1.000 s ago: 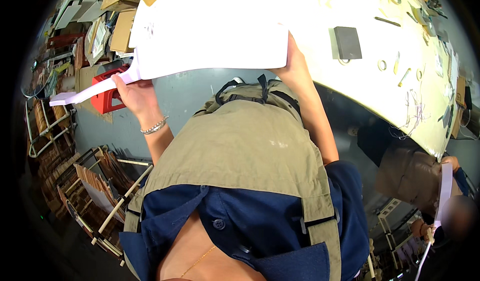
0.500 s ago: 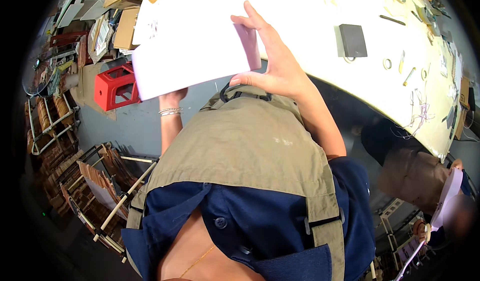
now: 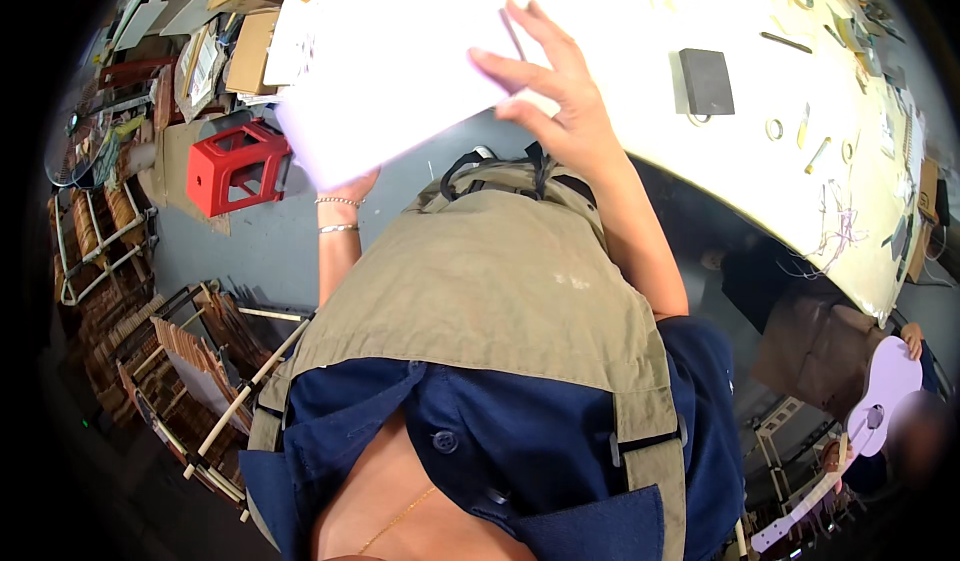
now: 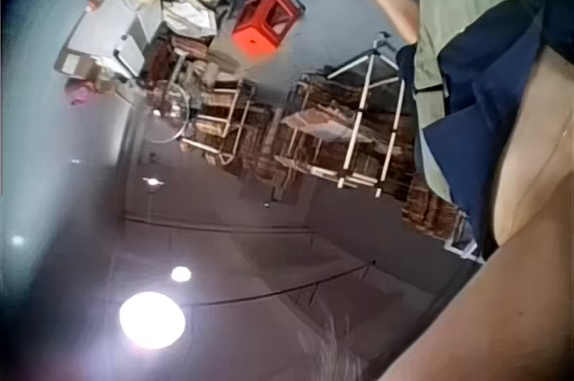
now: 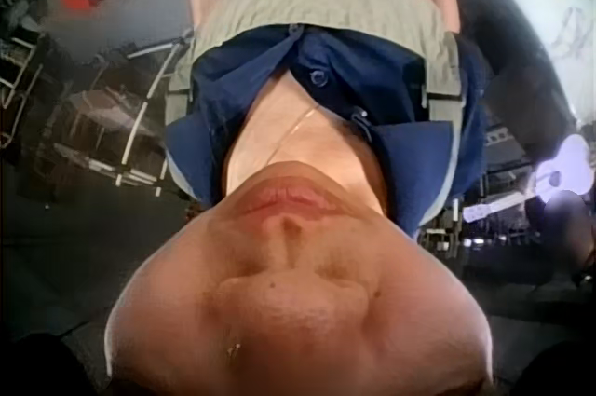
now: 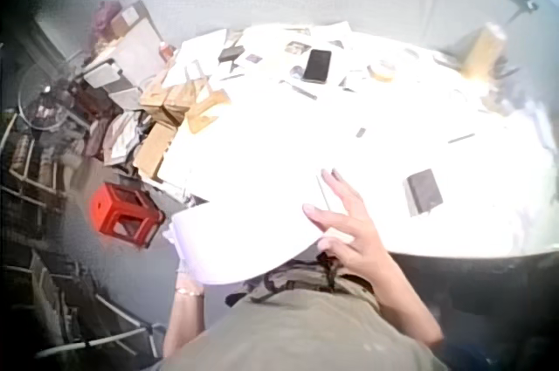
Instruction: The person sands the edges of a purple guitar neck using a sanding block and a small tool. They repeatedly pick up the neck, sand the edges, inspect the surface, and place it on a rack before repeating the process with another neck.
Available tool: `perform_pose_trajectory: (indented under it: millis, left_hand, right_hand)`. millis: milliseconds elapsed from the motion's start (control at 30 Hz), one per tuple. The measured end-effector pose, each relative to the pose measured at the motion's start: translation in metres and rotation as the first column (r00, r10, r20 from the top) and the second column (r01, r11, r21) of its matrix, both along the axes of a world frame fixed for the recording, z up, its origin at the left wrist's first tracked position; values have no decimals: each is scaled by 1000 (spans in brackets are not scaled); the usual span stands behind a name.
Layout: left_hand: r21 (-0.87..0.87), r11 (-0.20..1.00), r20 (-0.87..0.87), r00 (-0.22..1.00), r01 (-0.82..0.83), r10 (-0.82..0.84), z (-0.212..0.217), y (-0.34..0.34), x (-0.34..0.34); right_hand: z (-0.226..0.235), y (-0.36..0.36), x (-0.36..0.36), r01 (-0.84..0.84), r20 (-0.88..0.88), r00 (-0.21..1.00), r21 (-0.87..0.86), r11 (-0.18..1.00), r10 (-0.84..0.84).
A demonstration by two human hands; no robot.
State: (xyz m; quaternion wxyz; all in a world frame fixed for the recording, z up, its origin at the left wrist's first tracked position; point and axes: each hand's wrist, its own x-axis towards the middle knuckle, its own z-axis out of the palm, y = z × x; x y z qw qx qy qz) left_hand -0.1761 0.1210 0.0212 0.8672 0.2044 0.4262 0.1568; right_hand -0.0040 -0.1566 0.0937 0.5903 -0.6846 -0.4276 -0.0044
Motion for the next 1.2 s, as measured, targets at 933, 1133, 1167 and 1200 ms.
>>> perform_pose_trajectory:
  millis: [933, 1133, 1167, 1200]
  left_hand:
    - [724, 638, 340, 940, -264, 3, 121, -23, 70]
    - [940, 334, 242, 827, -70, -507, 149, -53, 96]
    - [953, 295, 228, 798, -66, -558, 153, -57, 101]
    - [965, 257, 211, 765, -61, -608, 155, -63, 107]
  right_hand:
    - [-16, -26, 9, 290, -113, 938, -257, 922, -327]
    - [10, -26, 13, 467, 338, 878, -441, 766, -340]
    - [12, -24, 13, 465, 356, 876, -439, 769, -326]
    - [14, -21, 11, 456, 341, 881, -434, 777, -327]
